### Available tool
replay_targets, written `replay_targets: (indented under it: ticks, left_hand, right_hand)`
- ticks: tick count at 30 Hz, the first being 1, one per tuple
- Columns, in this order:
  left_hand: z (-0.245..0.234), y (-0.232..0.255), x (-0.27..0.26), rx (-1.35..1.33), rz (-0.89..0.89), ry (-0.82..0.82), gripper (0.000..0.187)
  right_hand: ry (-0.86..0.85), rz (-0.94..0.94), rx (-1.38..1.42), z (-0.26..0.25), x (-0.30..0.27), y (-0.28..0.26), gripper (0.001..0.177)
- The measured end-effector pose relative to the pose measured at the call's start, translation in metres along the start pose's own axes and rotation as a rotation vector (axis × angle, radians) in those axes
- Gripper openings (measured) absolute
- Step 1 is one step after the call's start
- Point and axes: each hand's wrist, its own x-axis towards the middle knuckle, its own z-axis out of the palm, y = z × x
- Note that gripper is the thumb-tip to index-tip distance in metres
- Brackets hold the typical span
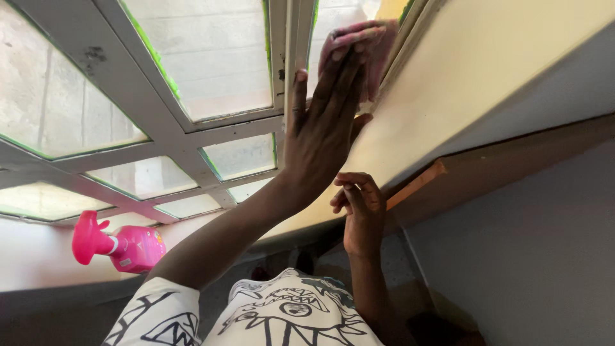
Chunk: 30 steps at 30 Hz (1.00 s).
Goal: The person sprays a cleaning solution onto a multi-pane window and wipes the glass and frame with a cloth. They then wipe the windowsill and fold the cloth while continuing to clean the area.
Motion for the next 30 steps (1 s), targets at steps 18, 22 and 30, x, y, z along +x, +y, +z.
replay_targets:
  ticks: [18, 22, 30]
  left_hand:
    - [-0.003, -0.005, 0.02, -0.046, 0.029, 0.048, 0.073]
    - [-0.009, -0.01, -0.007, -0.066, 0.04, -0.089, 0.073]
    - [0.003, -0.003, 0.017, -0.128, 0.015, 0.025, 0.073]
  right_hand:
    - [-0.042, 0.007, 0.049, 0.003, 0.008, 0.017, 0.011]
    - [-0.035, 0.008, 0.022, 0.001, 0.008, 0.01, 0.011]
    - [-0.015, 0.048, 0.048, 0.002, 0.011, 0.024, 0.01]
